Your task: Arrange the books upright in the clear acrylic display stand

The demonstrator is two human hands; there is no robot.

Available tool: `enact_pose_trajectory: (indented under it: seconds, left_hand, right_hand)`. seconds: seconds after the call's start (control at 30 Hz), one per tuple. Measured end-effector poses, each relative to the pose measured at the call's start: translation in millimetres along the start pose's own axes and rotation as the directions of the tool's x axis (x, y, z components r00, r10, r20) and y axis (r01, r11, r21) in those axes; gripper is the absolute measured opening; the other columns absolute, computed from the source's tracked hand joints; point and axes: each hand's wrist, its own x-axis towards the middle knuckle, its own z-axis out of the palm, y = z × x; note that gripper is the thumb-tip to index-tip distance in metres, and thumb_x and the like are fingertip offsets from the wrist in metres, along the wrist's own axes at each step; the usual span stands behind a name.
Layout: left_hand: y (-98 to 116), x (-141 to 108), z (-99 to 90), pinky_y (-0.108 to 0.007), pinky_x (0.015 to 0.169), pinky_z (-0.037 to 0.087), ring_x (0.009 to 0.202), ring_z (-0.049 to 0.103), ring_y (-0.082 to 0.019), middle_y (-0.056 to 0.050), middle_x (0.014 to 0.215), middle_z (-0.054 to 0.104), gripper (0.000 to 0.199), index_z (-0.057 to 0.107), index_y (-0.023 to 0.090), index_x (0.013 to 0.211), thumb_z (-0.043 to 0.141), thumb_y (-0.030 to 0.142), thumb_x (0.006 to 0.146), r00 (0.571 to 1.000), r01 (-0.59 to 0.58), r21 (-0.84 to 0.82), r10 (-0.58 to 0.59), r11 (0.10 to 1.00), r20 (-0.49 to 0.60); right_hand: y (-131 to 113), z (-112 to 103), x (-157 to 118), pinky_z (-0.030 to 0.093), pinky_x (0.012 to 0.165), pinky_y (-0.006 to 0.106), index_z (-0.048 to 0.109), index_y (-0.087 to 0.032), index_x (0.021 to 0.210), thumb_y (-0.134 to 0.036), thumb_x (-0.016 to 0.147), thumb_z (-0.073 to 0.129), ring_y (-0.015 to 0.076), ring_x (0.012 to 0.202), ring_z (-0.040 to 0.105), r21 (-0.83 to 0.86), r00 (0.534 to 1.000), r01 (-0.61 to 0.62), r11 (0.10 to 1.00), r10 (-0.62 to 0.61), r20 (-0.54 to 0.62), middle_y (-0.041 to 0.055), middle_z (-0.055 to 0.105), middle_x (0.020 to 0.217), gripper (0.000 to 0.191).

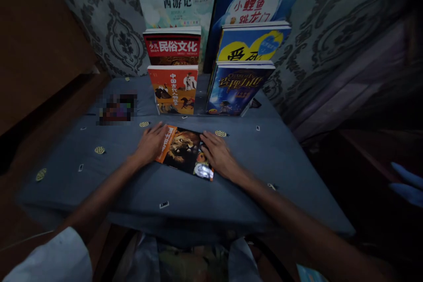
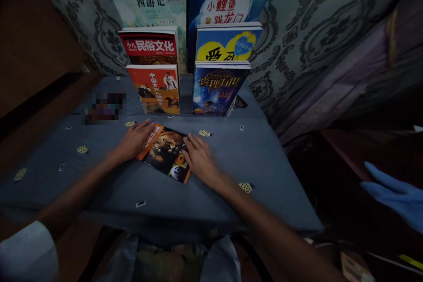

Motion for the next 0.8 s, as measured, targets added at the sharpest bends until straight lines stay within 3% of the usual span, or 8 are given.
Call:
enact_pose_trajectory:
  seconds: [0.1,0.2,0.37,0.43,0.53,0.63,0.7,0.8]
  left_hand:
    - [4.2,30.3,-6.0,-0.055,0.118,0.029,0.153,0.029,-0.027,-0.016,0.149,0.055,0.054,0.044,0.018,0.146,0.045,0.013,0.093,0.990,-0.110,0.024,0.108,0.994,0.090]
    - [20.7,54.0,-12.9,-0.054,0.118,0.029,0.154,0.028,-0.024,-0.015,0.155,0.048,0.054,0.043,0.018,0.147,0.042,0.012,0.093,0.965,-0.198,0.014,0.192,0.980,0.179]
    - [39.8,55.4,-21.7,-0.054,0.120,0.028,0.154,0.027,-0.022,-0.011,0.157,0.046,0.054,0.042,0.021,0.149,0.032,0.013,0.097,0.955,-0.221,-0.065,0.229,0.973,0.189]
    - [38.4,44.6,-26.3,-0.053,0.119,0.031,0.152,0.031,-0.022,-0.008,0.156,0.048,0.050,0.045,0.023,0.147,0.029,0.017,0.100,0.970,-0.186,-0.093,0.198,0.978,0.142]
    - [32.1,22.1,-34.5,-0.048,0.114,0.039,0.142,0.046,-0.024,-0.010,0.147,0.057,0.043,0.054,0.022,0.138,0.031,0.021,0.102,0.999,-0.048,-0.066,0.048,0.997,-0.004]
    - [28.3,-1.1,-37.7,-0.046,0.101,0.048,0.121,0.059,-0.029,-0.015,0.126,0.066,0.035,0.061,0.017,0.126,0.036,0.024,0.102,0.982,0.133,0.022,-0.128,0.991,-0.136]
    - [28.5,-13.3,-33.8,-0.046,0.094,0.051,0.111,0.060,-0.031,-0.016,0.117,0.065,0.032,0.062,0.015,0.121,0.039,0.026,0.102,0.969,0.202,0.075,-0.188,0.977,-0.161]
    - [29.9,-23.5,-21.6,-0.045,0.092,0.051,0.108,0.060,-0.031,-0.015,0.115,0.063,0.029,0.060,0.015,0.122,0.042,0.025,0.101,0.969,0.212,0.089,-0.197,0.973,-0.150]
  right_hand:
    - [-32.3,-6.3,-34.7,0.046,0.109,0.057,0.060,-0.020,0.138,-0.038,0.101,0.041,0.0341,0.136,0.051,-0.050,1.000,-0.012,0.999,0.012,-0.012,0.0156,0.058,0.146,0.045]
    - [-63.7,-6.1,-61.7,0.049,0.104,0.055,0.059,-0.021,0.139,-0.038,0.100,0.049,0.0350,0.133,0.052,-0.090,0.999,0.013,0.996,-0.015,-0.029,0.0170,0.056,0.147,0.044]
    - [-83.4,-12.4,-69.1,0.053,0.098,0.053,0.059,-0.013,0.137,-0.035,0.098,0.056,0.0360,0.125,0.054,-0.153,0.997,0.076,0.985,-0.078,-0.009,0.0216,0.060,0.136,0.045]
    - [-81.8,-22.3,-61.4,0.054,0.095,0.051,0.064,-0.015,0.129,-0.034,0.098,0.056,0.0341,0.117,0.057,-0.140,0.997,0.078,0.987,-0.078,0.008,0.0190,0.065,0.127,0.038]
    - [-79.4,-39.6,-40.7,0.053,0.094,0.049,0.069,-0.019,0.119,-0.032,0.101,0.051,0.0304,0.109,0.060,-0.089,0.997,0.077,0.993,-0.076,0.010,0.0146,0.070,0.113,0.028]
    - [-82.9,-45.4,-7.3,0.052,0.098,0.047,0.065,-0.020,0.126,-0.027,0.103,0.044,0.0277,0.115,0.060,-0.007,0.992,0.126,0.992,-0.126,0.003,0.0133,0.071,0.118,0.031]
    - [-86.2,-36.1,20.2,0.049,0.104,0.046,0.059,-0.018,0.134,-0.024,0.104,0.040,0.0260,0.126,0.057,0.038,0.982,0.184,0.982,-0.185,0.027,0.0143,0.067,0.130,0.036]
    - [-81.8,-5.8,59.6,0.038,0.117,0.047,0.053,-0.012,0.141,-0.023,0.103,0.040,0.0255,0.141,0.046,0.072,0.962,0.240,0.968,-0.248,0.117,0.0167,0.057,0.146,0.042]
